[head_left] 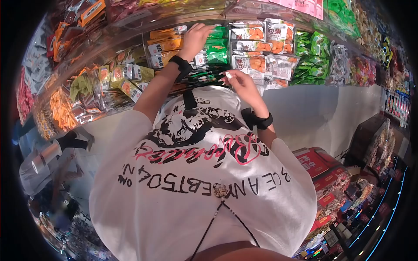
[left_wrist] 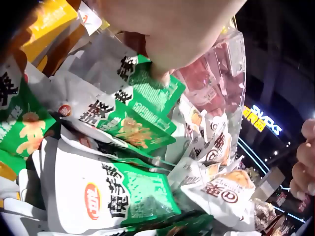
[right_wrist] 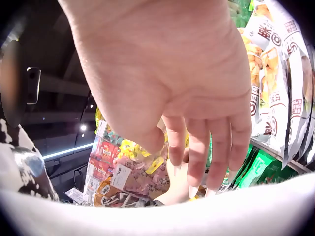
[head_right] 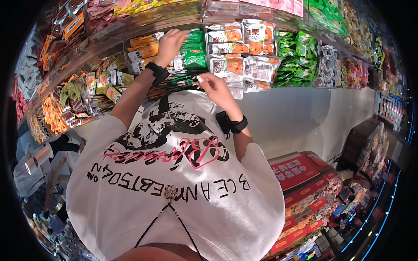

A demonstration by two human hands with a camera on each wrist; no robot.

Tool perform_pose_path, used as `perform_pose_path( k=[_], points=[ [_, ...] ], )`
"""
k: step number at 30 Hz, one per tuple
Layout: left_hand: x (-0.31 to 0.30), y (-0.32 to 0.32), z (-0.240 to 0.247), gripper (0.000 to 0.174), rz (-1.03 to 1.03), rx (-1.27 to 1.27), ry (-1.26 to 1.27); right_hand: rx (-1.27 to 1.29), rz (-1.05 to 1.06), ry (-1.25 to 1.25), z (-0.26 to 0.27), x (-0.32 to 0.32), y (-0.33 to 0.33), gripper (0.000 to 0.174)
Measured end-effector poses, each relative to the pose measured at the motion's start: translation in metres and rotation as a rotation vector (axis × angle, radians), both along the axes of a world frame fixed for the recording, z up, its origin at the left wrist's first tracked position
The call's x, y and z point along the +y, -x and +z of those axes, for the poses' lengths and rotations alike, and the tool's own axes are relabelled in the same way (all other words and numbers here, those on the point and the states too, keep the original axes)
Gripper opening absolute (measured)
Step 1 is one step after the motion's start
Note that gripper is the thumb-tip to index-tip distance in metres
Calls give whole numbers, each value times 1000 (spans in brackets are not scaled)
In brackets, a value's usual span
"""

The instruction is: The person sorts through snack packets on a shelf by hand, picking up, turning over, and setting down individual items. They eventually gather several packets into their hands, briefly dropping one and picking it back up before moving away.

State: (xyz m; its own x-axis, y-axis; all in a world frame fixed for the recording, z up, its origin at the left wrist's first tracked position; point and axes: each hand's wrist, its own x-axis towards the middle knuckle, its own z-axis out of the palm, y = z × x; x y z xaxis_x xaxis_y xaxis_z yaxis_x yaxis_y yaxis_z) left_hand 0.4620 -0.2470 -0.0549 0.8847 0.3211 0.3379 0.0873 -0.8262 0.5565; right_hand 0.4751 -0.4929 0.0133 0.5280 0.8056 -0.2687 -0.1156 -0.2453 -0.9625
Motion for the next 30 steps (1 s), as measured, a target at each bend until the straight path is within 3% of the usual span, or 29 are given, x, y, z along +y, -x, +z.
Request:
perform_pose_path(
  k=[3, 5, 7, 12, 15, 20, 23, 30],
  points=[
    [-4, 12, 17, 25, 22, -184, -110, -2, 7, 19, 1, 0, -1, 21],
    [-12, 17, 8, 29, -240, -197, -338, -11, 29, 34, 0, -2, -1, 21],
    [-19, 32, -3, 34, -304, 14, -259, 28, -8, 3, -2, 0, -1, 21],
    [-18, 25, 4, 38, -123, -84, -249, 12, 3, 23, -3, -1, 0, 21],
    [-11, 8, -8, 41, -131, -81, -264, 6, 14, 17, -6, -1, -3, 21],
    [-5, 4, -42, 48, -59, 94, -349, 21, 8, 16, -4, -2, -3, 21],
    [-17, 15, -36, 53, 30, 89, -466, 24, -7, 23, -5, -3, -2, 21],
    [-27, 15, -28, 65, 67, 170, -427, 42, 8, 9, -13, -1, -4, 20]
  ],
)
